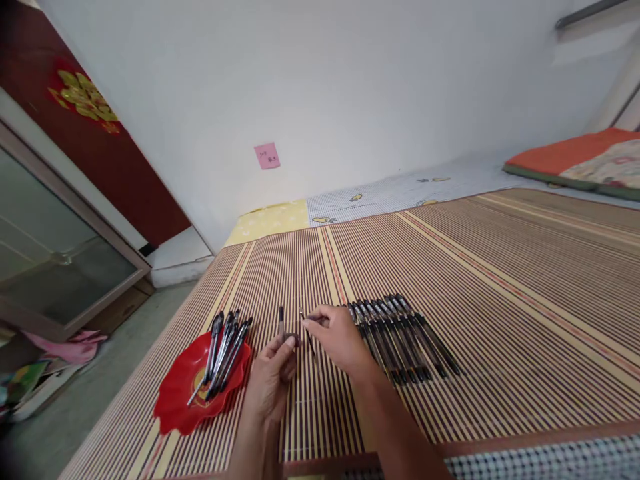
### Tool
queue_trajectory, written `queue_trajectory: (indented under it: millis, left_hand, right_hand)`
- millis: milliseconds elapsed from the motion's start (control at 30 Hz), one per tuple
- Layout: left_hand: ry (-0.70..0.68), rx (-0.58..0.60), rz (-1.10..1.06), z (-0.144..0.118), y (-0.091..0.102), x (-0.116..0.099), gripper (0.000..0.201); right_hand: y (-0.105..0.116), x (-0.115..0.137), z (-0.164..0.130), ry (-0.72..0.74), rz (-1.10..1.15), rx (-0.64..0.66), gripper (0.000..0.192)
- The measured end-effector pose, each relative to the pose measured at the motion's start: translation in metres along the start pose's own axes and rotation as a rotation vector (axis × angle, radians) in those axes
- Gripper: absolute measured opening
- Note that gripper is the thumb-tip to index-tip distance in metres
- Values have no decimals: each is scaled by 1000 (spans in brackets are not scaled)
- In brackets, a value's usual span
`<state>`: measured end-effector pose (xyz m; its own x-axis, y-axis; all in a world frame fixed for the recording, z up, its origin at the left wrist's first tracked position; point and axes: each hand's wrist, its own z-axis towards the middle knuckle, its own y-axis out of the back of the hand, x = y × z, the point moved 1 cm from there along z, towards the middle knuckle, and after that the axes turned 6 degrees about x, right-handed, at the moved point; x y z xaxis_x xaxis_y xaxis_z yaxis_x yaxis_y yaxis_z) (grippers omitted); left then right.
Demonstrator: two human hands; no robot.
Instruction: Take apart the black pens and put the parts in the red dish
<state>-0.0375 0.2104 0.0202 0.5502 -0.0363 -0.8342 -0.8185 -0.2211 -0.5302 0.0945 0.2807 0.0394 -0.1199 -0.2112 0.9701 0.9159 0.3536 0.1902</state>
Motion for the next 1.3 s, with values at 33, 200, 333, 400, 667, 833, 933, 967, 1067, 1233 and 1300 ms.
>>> queue_trajectory:
  millis: [33,200,333,400,667,833,933,967,1067,1233,1300]
  left_hand:
    - [21,23,-12,0,0,2,46]
    - [67,119,-51,1,-2,7,42]
    - [60,120,-57,-1,-4,5,40]
    - [56,122,-43,-2,-6,4,38]
    - [40,109,35,-4,-11,3,37]
    - [0,59,46,-6,-13,2,38]
    - [-39,59,65,-7,-15,1,35]
    - [-46,69,70,-8,-15,1,34]
    - [-54,89,86,-8,-17,0,33]
    - [-36,103,139,-9,-15,0,35]
    - [-45,135,175,-9,-14,-1,34]
  right_hand:
    - [-1,1,0,9,52,-7,18]
    - [1,8,0,35,195,-48,20]
    - [7,12,-1,39,331,7,22]
    - [11,12,-2,33,414,9,25]
    - [15,13,-3,3,499,-16,25]
    - [14,17,-4,18,524,45,21]
    - [14,19,-4,44,543,74,20]
    - [14,19,-5,46,548,79,19]
    - [14,18,-5,41,559,81,19]
    - [19,18,-4,52,594,-9,20]
    - [25,19,-4,53,673,-84,23]
